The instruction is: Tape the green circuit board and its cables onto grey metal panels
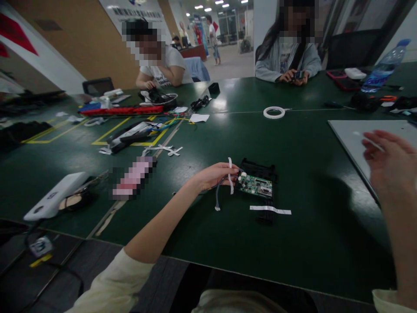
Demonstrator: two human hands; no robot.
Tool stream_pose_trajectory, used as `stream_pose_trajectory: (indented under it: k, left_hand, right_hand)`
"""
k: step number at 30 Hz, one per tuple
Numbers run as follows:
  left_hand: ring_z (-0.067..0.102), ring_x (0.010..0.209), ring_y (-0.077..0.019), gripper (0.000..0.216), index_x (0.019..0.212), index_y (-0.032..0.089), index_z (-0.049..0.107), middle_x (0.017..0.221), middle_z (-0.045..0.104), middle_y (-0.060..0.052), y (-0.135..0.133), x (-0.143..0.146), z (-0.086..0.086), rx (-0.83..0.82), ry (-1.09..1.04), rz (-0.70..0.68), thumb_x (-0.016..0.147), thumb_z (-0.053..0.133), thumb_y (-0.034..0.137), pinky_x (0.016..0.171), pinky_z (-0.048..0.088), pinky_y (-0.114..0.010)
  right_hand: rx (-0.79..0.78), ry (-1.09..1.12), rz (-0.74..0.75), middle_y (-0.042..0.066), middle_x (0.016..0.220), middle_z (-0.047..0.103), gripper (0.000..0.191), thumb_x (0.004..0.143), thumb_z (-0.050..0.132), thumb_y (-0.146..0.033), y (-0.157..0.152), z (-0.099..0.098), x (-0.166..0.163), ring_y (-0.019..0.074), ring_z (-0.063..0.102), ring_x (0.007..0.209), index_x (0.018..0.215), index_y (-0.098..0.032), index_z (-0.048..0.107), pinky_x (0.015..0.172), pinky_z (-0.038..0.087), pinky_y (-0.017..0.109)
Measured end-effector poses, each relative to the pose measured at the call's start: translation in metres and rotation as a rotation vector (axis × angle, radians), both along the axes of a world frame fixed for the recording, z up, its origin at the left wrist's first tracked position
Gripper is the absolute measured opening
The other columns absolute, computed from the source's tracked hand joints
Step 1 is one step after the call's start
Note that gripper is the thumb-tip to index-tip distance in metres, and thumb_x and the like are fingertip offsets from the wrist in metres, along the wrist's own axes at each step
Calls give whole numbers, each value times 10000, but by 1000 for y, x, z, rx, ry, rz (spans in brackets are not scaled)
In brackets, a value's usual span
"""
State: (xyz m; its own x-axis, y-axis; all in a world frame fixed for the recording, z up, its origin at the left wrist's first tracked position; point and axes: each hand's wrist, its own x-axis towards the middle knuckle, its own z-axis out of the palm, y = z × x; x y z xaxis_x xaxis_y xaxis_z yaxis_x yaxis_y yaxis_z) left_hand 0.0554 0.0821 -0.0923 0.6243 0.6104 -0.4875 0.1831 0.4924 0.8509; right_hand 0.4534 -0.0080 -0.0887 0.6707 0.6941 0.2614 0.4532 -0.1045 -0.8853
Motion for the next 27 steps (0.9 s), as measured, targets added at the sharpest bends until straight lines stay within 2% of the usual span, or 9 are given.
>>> stream_pose_trajectory:
  k: [2,4,8,11,14,17,19,22,27]
  left_hand:
    - [631,728,-93,137,939,125,633,846,631,-29,0,-1,0,7,-8,-13,814,620,181,708,557,-248]
    - [627,726,-91,131,938,124,633,845,632,-31,-1,-1,1,12,-18,-22,819,612,174,707,553,-248]
    - [619,713,-90,123,927,118,623,847,636,-41,-4,2,3,4,-19,7,839,587,196,688,539,-248]
    - [604,665,-88,165,927,120,605,785,631,-28,-7,3,2,19,-41,52,864,559,265,673,529,-255]
    - [535,522,-64,203,847,130,598,564,545,32,-8,-1,-3,47,-85,56,884,526,316,587,490,-207]
    - [375,358,-44,359,699,136,575,394,376,72,-7,-3,-6,52,-63,32,898,475,419,409,359,-163]
    - [401,371,-46,382,680,132,575,434,447,49,-6,-2,-6,56,-22,22,888,485,440,381,321,-164]
    - [510,481,-60,264,754,113,617,567,571,2,-2,0,-6,69,-9,39,874,538,335,428,358,-163]
    - [505,519,-47,113,814,96,644,612,590,8,2,-2,-12,114,-55,-32,805,626,207,474,361,-157]
  right_hand:
    - [100,372,237,204,1310,491,409,866,505,-231,11,1,-37,223,550,1121,1267,-161,532,732,483,310]
    - [45,604,468,148,1249,557,326,817,601,-269,14,12,-79,183,591,1030,1130,-183,617,731,487,267]
    - [-61,721,880,50,1084,647,268,803,637,-312,9,44,-166,124,612,885,1059,-236,651,700,482,220]
    - [-51,782,1090,33,1058,654,238,844,591,-324,7,54,-218,114,608,853,1065,-255,648,709,480,233]
    - [-72,829,1165,19,1022,658,213,873,545,-306,7,45,-254,111,611,836,1054,-260,650,709,480,240]
    - [-250,820,1120,35,949,672,235,892,508,-254,6,31,-272,98,625,787,1092,-227,629,641,463,198]
    - [-354,843,1099,53,930,678,261,911,470,-249,5,27,-275,97,634,751,1136,-207,597,588,453,182]
    - [-458,886,1124,74,983,676,294,926,447,-295,4,29,-270,105,647,719,1192,-210,542,540,456,178]
    - [-566,817,1199,79,974,684,347,913,468,-351,0,30,-262,126,659,645,1242,-243,443,486,461,176]
